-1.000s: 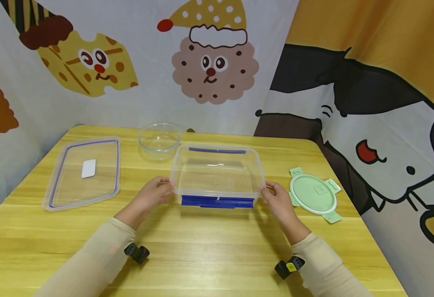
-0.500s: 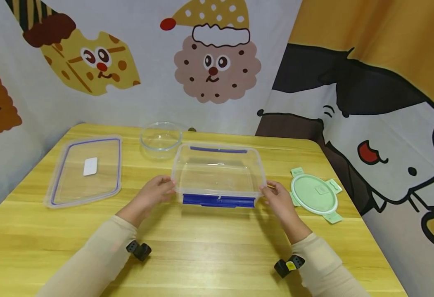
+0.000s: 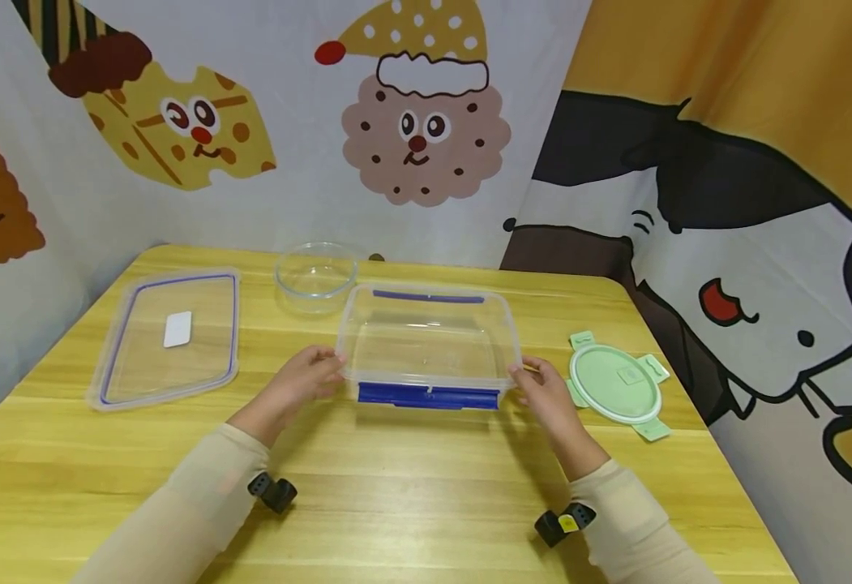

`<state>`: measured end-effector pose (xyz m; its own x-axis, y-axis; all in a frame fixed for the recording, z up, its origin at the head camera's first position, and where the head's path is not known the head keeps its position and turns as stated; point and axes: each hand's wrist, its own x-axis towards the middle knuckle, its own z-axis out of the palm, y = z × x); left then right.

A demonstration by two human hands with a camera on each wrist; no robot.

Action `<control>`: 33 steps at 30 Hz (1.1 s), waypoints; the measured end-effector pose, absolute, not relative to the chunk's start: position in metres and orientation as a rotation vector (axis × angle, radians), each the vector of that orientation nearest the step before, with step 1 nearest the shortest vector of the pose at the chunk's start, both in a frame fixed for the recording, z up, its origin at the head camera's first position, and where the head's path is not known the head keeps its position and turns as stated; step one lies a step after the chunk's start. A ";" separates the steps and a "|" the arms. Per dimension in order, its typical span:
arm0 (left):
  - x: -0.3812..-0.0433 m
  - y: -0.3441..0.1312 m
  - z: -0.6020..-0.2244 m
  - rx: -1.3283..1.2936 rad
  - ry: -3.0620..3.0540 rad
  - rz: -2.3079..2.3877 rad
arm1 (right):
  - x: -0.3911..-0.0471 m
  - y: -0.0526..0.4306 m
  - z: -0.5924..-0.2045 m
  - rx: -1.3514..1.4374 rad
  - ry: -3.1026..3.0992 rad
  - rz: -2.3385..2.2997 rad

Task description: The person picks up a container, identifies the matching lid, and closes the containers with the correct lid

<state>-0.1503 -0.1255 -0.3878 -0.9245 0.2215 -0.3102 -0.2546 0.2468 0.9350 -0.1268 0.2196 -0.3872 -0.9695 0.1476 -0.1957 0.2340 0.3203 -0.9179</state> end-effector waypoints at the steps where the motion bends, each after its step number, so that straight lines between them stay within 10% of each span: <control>1: -0.150 -0.126 -0.387 -0.027 2.147 1.722 | -0.127 0.219 -0.387 0.363 2.488 -1.752; 33: -0.136 -0.188 -0.367 -0.056 2.303 1.783 | -0.134 0.220 -0.388 0.404 2.411 -1.826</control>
<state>-0.1361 -0.1881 -0.3673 -0.9733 0.1086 -0.2021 -0.1684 0.2598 0.9509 -0.1342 0.2197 -0.3884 -0.9609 0.1546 -0.2296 0.2629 0.2502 -0.9318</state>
